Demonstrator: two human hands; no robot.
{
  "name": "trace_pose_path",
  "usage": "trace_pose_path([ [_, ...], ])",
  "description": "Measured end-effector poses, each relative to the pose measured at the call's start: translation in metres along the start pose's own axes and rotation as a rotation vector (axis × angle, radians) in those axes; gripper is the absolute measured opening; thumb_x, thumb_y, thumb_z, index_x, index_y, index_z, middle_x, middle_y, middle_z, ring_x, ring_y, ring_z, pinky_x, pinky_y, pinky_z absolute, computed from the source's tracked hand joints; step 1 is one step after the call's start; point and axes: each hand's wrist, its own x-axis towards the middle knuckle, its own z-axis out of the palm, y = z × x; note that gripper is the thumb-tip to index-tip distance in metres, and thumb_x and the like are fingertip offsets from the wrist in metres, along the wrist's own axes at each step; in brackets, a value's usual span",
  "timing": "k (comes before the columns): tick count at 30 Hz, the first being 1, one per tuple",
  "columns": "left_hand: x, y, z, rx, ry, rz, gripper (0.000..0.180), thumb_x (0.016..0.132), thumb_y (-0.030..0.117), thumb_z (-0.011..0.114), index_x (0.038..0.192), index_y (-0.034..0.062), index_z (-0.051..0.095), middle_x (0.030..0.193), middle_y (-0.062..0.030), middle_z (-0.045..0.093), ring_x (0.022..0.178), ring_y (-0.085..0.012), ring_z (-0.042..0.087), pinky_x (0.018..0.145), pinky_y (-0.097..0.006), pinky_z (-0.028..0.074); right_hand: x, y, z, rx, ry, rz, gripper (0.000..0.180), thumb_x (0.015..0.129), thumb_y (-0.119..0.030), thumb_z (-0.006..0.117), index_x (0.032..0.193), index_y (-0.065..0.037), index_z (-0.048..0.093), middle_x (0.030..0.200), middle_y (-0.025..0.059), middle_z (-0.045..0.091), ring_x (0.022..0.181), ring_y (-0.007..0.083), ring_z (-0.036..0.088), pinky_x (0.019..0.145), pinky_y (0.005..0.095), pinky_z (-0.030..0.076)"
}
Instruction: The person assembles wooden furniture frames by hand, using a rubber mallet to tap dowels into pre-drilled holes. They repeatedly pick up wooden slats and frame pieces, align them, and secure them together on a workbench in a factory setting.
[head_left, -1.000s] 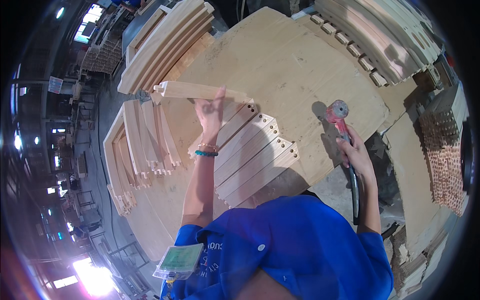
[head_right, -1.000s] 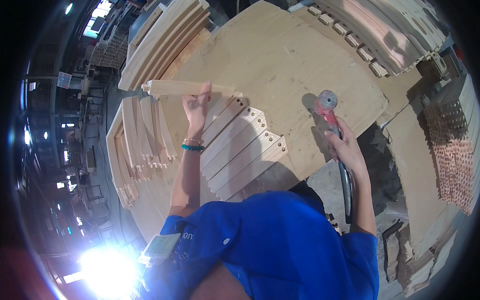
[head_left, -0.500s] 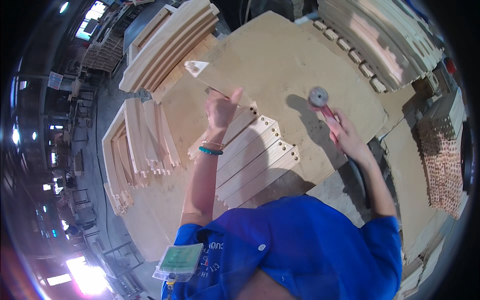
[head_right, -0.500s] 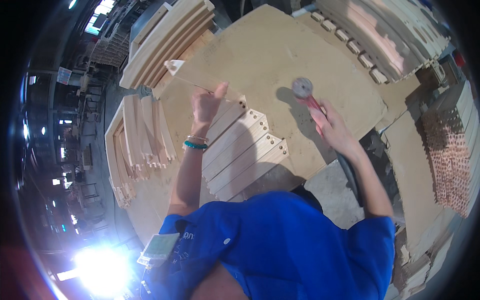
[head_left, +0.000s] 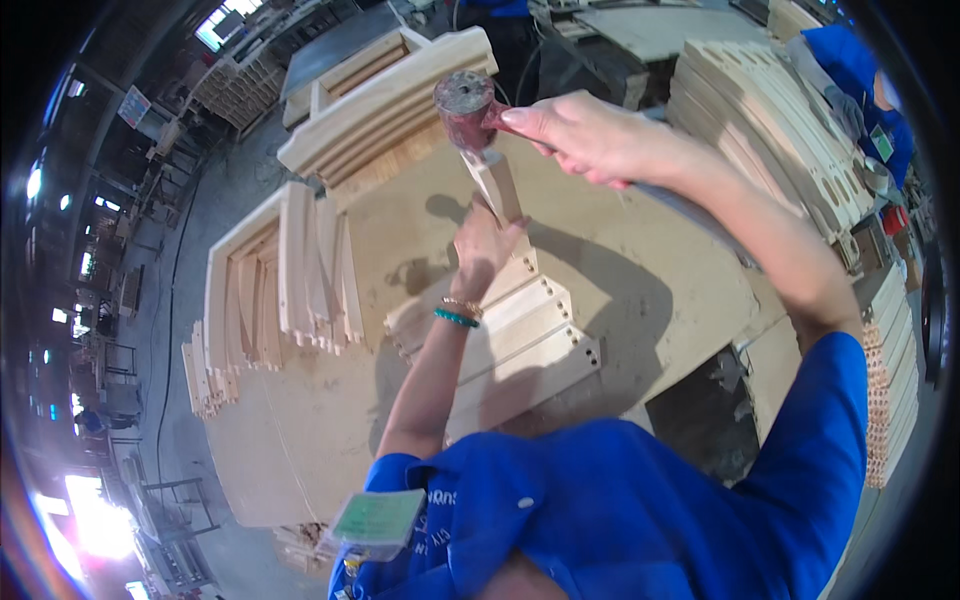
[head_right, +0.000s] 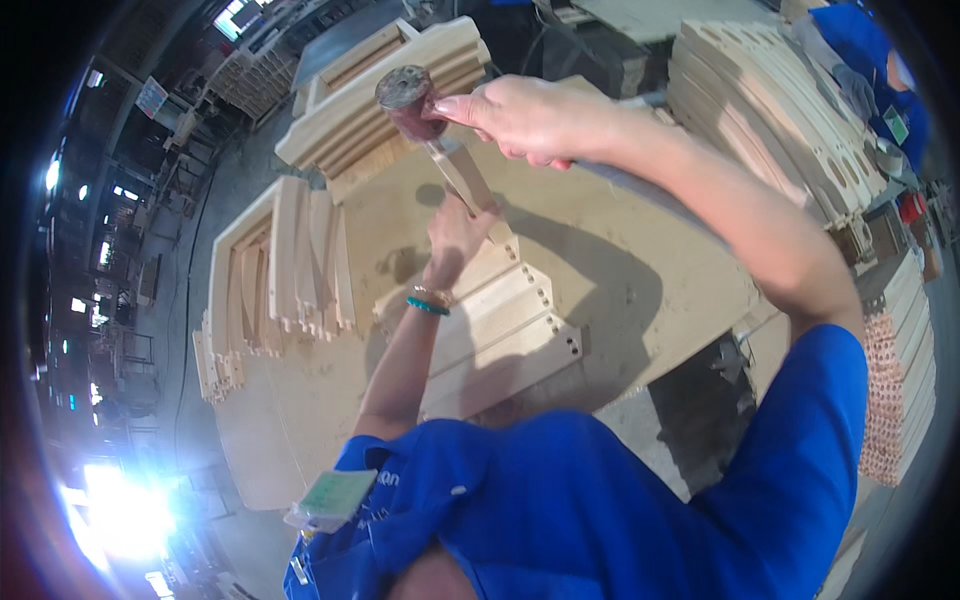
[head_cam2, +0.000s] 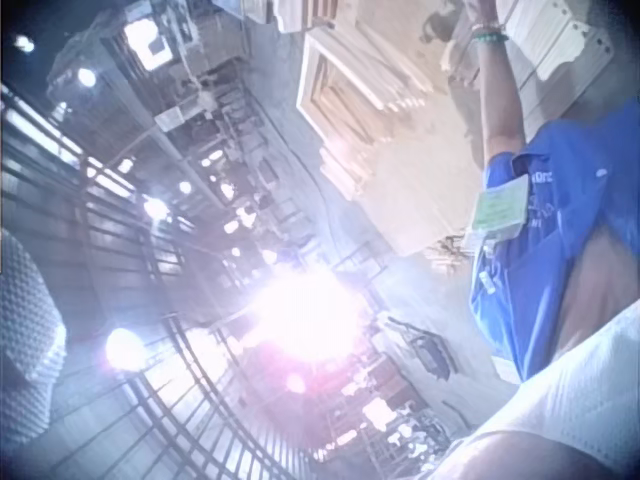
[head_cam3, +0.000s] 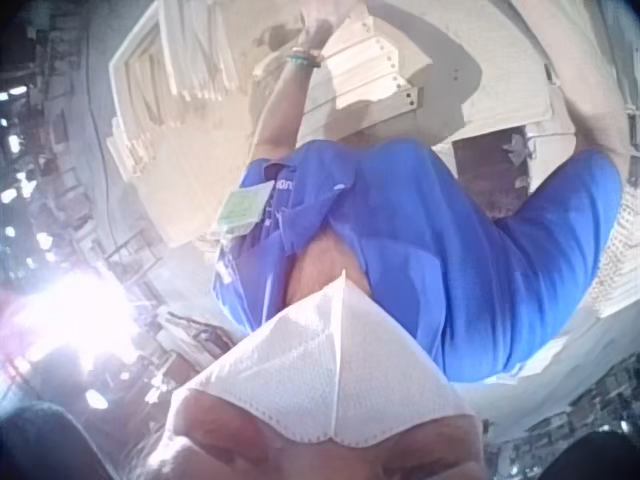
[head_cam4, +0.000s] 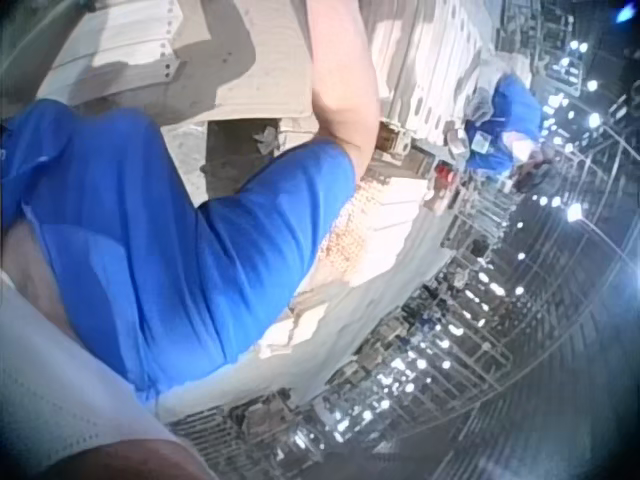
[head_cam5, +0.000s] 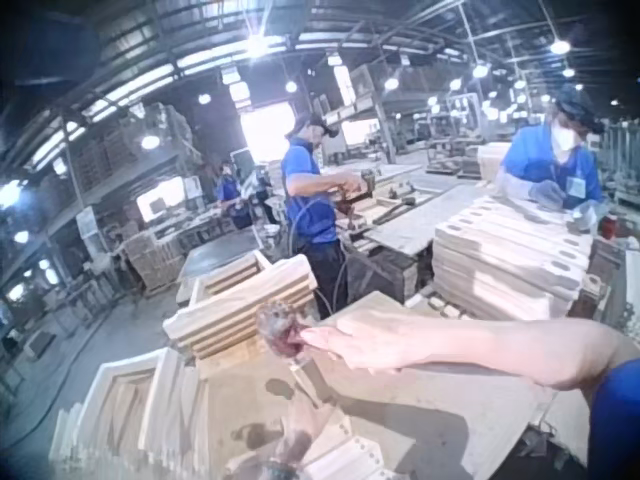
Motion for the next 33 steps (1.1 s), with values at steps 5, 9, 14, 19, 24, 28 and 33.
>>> trace_pose_path([
  [5, -0.005, -0.007, -0.002, -0.027, -0.023, -0.016, 0.063, 0.076, 0.035, 0.074, 0.121, 0.0012, 0.048, 0.101, -0.0177, 0.067, 0.095, -0.0344, 0.065, 0.082, -0.043, 0.050, -0.012, -0.029, -0.062, 0.153, 0.234, -0.374, 0.042, 0.093, -0.042, 0.052, 0.075, -0.004, 0.052, 0.055, -0.0020, 0.044, 0.044, 0.0041, 0.039, 0.038, 0.0193, 0.030],
  [9, -0.004, 0.004, -0.007, -0.033, -0.116, -0.007, 0.064, 0.076, 0.035, 0.074, 0.120, 0.0000, 0.044, 0.106, -0.0214, 0.064, 0.098, -0.0380, 0.064, 0.086, -0.045, 0.050, 0.010, 0.009, -0.029, -0.259, 0.425, -0.497, 0.032, 0.096, -0.033, 0.049, 0.086, -0.004, 0.056, 0.058, -0.0004, 0.048, 0.046, 0.0047, 0.042, 0.043, 0.0216, 0.035],
  [14, 0.011, -0.025, -0.014, -0.012, -0.028, -0.024, 0.065, 0.078, 0.036, 0.073, 0.123, 0.0014, 0.043, 0.115, -0.0214, 0.060, 0.102, -0.0382, 0.062, 0.086, -0.046, 0.049, -0.007, 0.010, 0.016, 0.327, 0.044, -0.046, 0.044, 0.098, -0.049, 0.044, 0.090, -0.007, 0.053, 0.057, -0.0062, 0.039, 0.041, 0.0021, 0.035, 0.038, 0.0192, 0.029],
  [19, 0.033, -0.090, -0.007, 0.305, 0.168, 0.225, 0.066, 0.079, 0.040, 0.071, 0.126, 0.0041, 0.043, 0.129, -0.0218, 0.048, 0.107, -0.0387, 0.058, 0.086, -0.049, 0.048, -0.040, 0.045, 0.021, 0.575, 0.162, 0.104, 0.044, 0.098, -0.052, 0.044, 0.084, -0.010, 0.049, 0.055, -0.0078, 0.037, 0.038, 0.0007, 0.031, 0.035, 0.0188, 0.025],
  [24, 0.036, -0.161, -0.014, 0.489, -0.173, -0.210, 0.058, 0.082, 0.043, 0.065, 0.123, 0.0063, 0.048, 0.119, -0.0245, 0.056, 0.102, -0.0398, 0.060, 0.087, -0.050, 0.047, -0.079, 0.097, 0.042, 0.744, 0.147, 0.282, 0.043, 0.099, -0.050, 0.043, 0.084, -0.010, 0.048, 0.056, -0.0063, 0.036, 0.038, 0.0026, 0.030, 0.034, 0.0203, 0.027],
  [28, 0.044, -0.147, -0.044, 0.254, 0.024, 0.009, 0.050, 0.085, 0.040, 0.059, 0.118, 0.0040, 0.051, 0.098, -0.0254, 0.066, 0.094, -0.0423, 0.062, 0.086, -0.049, 0.047, -0.108, 0.129, 0.052, 0.794, 0.227, 0.462, 0.042, 0.099, -0.051, 0.042, 0.085, -0.011, 0.047, 0.056, -0.0060, 0.036, 0.038, 0.0023, 0.029, 0.032, 0.0197, 0.025],
  [33, 0.055, -0.063, -0.127, 0.325, 0.023, -0.101, 0.044, 0.088, 0.031, 0.057, 0.122, 0.0035, 0.053, 0.106, -0.0241, 0.065, 0.101, -0.0385, 0.062, 0.083, -0.044, 0.048, -0.147, 0.151, 0.055, 0.836, 0.382, 0.538, 0.044, 0.098, -0.052, 0.043, 0.086, -0.011, 0.048, 0.055, -0.0059, 0.037, 0.037, 0.0023, 0.029, 0.032, 0.0195, 0.025],
])
